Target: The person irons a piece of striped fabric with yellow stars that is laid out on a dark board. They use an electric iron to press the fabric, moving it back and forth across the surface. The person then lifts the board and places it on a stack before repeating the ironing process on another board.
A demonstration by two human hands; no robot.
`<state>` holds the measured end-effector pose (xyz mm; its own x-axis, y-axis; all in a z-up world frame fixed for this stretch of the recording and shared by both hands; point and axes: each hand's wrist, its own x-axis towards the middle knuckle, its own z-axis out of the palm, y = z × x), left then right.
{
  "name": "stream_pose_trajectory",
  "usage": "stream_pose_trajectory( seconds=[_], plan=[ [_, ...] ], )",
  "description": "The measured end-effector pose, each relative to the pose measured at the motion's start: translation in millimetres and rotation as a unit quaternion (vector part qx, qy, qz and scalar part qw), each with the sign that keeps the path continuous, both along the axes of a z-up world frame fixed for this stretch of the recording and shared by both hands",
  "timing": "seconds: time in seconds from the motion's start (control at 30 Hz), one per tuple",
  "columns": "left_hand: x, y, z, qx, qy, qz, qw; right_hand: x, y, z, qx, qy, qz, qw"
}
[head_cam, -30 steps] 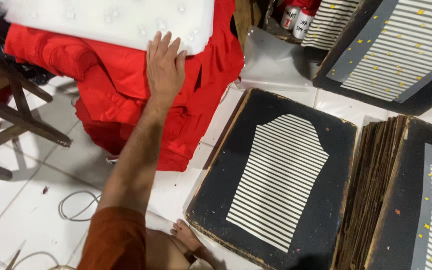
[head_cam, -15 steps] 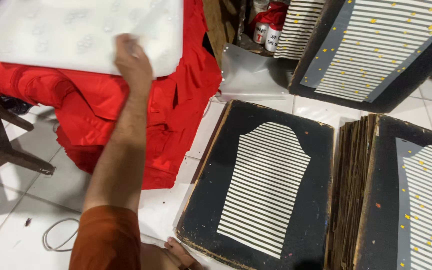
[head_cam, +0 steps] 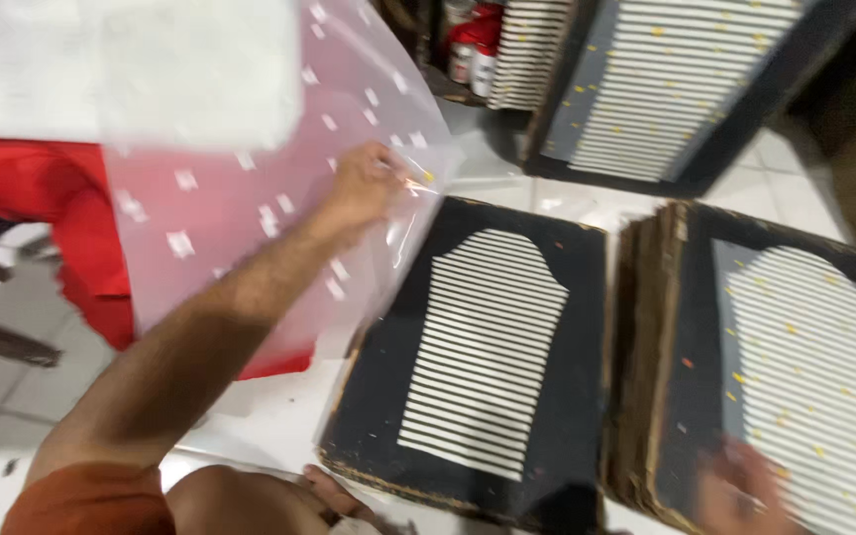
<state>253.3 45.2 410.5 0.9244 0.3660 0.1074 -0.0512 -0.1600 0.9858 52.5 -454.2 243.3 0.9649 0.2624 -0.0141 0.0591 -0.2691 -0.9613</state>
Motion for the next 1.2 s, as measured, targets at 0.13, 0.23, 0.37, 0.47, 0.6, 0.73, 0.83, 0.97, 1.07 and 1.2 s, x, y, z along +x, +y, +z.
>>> stream_pose_trajectory(
  seconds=[0.13,0.23,0.37,0.47,0.6,0.73,0.83,0.97,1.07,1.2],
  plan=[
    [-33.2,-131.1,37.9,-0.139,0.01,-0.064,0.988,30.0,79.5,79.2,-0.094,-0.111,-0.114,0.983],
    [-46.5,-178.2,56.9,-0.213,-0.022,-0.068,0.974,12.9,137.4,122.9,0.059,-0.144,0.083,0.984],
    [-55.5,-200.4,62.7,-0.238,-0.081,-0.011,0.968,7.9,149.4,130.7,0.047,-0.194,0.033,0.979],
    [-57.6,-202.8,72.1,-0.277,-0.148,0.01,0.949,2.7,136.3,99.0,-0.04,-0.25,-0.022,0.967],
    [-73.9,-209.9,106.6,-0.392,-0.158,0.069,0.904,-18.6,126.9,63.3,-0.104,-0.246,-0.034,0.963],
    [-79.8,-224.9,109.5,-0.366,-0.179,0.113,0.906,-26.7,140.6,56.3,-0.114,-0.212,-0.056,0.969],
    [-97.6,-242.1,127.1,-0.35,-0.153,0.135,0.914,-9.2,153.8,49.5,-0.105,-0.235,-0.094,0.962],
    [-119.5,-247.6,147.7,-0.377,-0.203,0.137,0.893,19.6,144.4,58.1,-0.054,-0.281,-0.174,0.942],
    [-131.3,-226.6,153.8,-0.376,-0.255,0.132,0.881,49.1,109.3,52.1,-0.016,-0.32,-0.219,0.921],
    [-157.7,-191.0,167.4,-0.299,-0.302,0.141,0.894,67.6,43.6,111.1,-0.072,-0.388,-0.259,0.882]
  ],
)
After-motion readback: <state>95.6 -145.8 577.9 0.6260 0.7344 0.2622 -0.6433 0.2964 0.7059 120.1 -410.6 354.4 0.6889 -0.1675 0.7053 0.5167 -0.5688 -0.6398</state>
